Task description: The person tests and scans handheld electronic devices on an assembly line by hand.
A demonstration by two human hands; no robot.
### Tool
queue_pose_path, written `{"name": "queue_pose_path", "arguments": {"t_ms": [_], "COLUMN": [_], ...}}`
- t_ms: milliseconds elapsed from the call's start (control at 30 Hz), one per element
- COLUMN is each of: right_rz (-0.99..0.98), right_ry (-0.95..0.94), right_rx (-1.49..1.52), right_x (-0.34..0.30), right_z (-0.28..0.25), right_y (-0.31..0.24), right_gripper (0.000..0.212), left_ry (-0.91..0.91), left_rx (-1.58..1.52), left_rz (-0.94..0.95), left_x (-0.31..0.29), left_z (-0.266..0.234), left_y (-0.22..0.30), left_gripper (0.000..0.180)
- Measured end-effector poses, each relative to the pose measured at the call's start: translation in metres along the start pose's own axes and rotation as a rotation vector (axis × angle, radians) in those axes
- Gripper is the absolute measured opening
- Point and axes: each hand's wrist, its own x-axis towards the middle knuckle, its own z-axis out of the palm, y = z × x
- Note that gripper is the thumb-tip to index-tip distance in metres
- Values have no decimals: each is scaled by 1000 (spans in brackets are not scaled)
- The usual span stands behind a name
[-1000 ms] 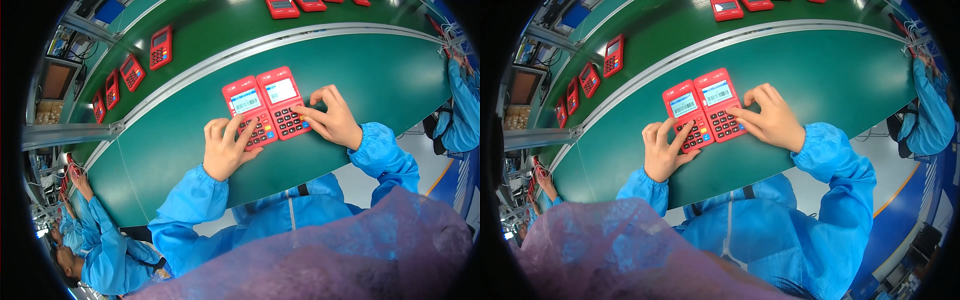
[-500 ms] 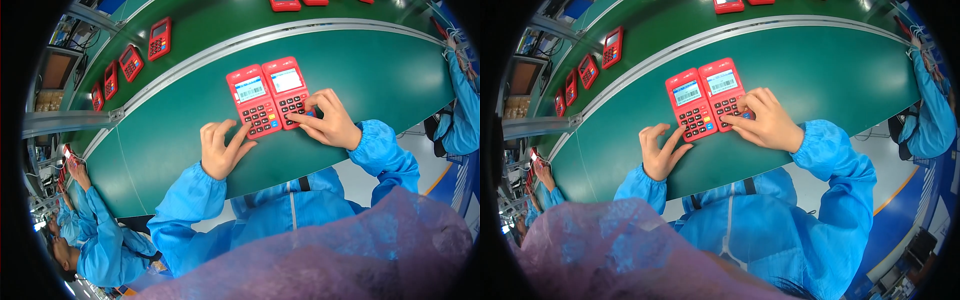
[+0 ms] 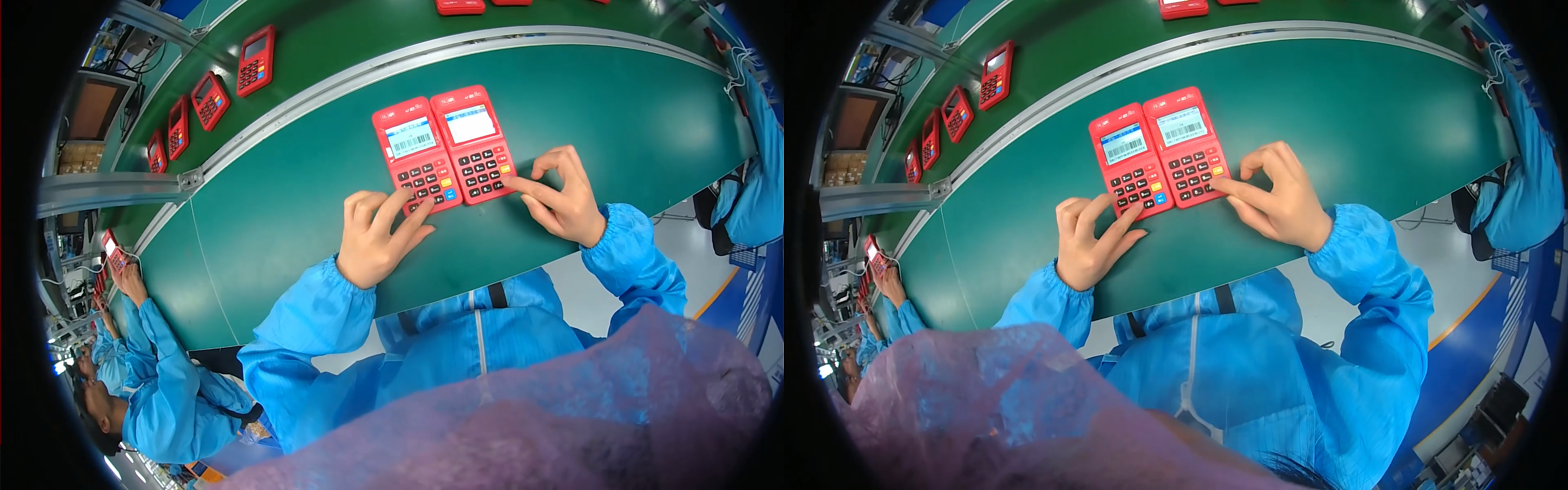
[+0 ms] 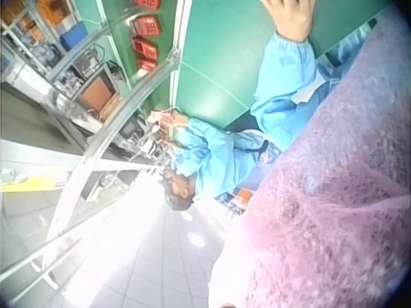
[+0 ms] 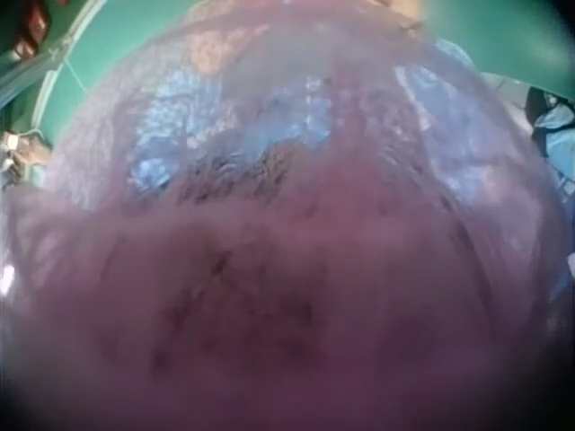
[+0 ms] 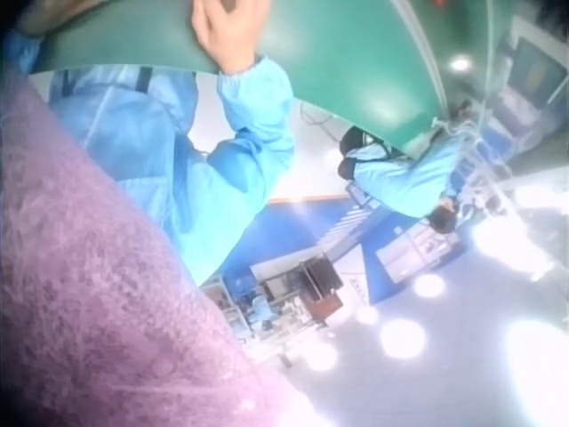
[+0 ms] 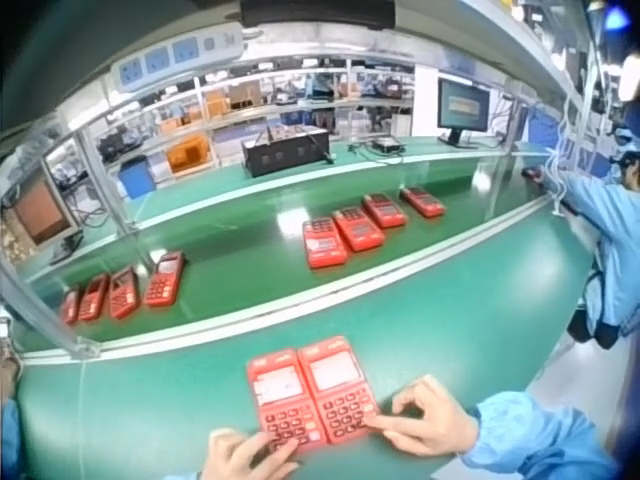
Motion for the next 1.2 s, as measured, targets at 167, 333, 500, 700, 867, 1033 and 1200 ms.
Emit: {"name": "queue_pose_path", "arguments": {"t_ms": [167, 333, 500, 700, 867, 1033, 1200], "right_rz": [-16, -12, 23, 537, 427, 424, 370], "right_ry": [-8, -59, -119, -241, -148, 42, 83], "right_rx": [1, -1, -8, 445, 538, 1011, 878], "right_x": [-3, -1, 4, 22, 47, 100, 221], "right_z": [3, 6, -1, -5, 34, 78, 112], "right_y": [1, 2, 5, -2, -8, 23, 61], "right_gripper": [29, 31, 30, 61, 65, 51, 55], "left_ry": [1, -88, -161, -261, -102, 245, 491], "left_rx": [6, 57, -152, -792, -808, -1011, -551], "left_rz": [50, 45, -93, -686, -579, -674, -568], "left_x": [3, 1, 14, 19, 30, 48, 85], "left_z": [9, 6, 0, -12, 16, 46, 31], "left_y": [-1, -1, -3, -14, -24, -75, -197], "left_gripper": [39, 37, 43, 85, 63, 48, 48]}}
